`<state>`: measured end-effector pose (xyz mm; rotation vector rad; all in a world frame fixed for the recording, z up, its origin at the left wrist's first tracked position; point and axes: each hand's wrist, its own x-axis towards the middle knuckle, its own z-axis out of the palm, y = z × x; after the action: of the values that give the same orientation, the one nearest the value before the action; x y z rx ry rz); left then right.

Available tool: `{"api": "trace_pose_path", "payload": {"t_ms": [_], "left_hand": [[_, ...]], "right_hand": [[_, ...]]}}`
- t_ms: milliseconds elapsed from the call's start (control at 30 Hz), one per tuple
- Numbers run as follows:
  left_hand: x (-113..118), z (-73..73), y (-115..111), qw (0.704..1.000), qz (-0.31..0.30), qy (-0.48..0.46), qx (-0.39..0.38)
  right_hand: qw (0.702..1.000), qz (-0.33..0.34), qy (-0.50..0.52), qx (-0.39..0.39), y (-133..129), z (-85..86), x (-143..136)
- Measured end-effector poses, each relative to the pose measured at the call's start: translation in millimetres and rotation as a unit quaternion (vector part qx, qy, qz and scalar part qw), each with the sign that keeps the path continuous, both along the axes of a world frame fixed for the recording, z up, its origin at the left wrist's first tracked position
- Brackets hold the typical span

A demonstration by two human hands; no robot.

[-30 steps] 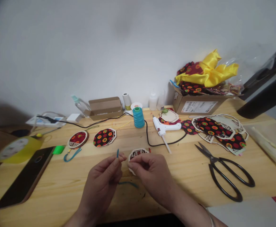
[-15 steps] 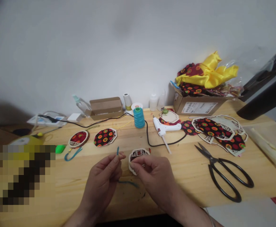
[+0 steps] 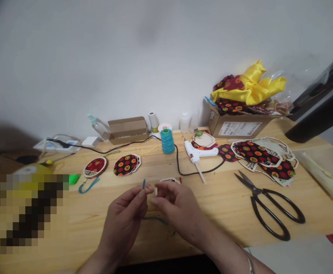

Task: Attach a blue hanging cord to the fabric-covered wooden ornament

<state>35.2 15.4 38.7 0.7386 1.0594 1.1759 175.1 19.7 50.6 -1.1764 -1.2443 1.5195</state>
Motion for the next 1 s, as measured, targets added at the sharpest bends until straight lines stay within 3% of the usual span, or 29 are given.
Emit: {"api": "trace_pose_path", "payload": {"t_ms": [167,333,533,767,1000], "left_hand": [[1.8,0.2,0.3,1.000,0.004,-0.011,-0.012],[3.2,0.8,2.1,0.999,0.018,-0.036,-0.031],[4.7,1.9,2.9,0.997,0.006,-0.051,-0.054],[6.3,2.6,1.6,0.996,0.000,-0.060,-0.061],[6.9,4.6,1.5,0.991,-0.013,-0.099,-0.085]], "right_hand": [[0.993,-0.055,-0.105,0.011,2.9,6.4,5.1],[0.988,-0.098,-0.106,0.055,1.9,8.7,6.4],[0.946,-0.208,-0.140,0.208,-5.8,7.4,0.2],[0.860,-0.202,-0.285,0.371,-14.2,-7.6,-20.1],[0.855,-0.190,-0.280,0.393,-13.3,-9.5,-22.6]]}}
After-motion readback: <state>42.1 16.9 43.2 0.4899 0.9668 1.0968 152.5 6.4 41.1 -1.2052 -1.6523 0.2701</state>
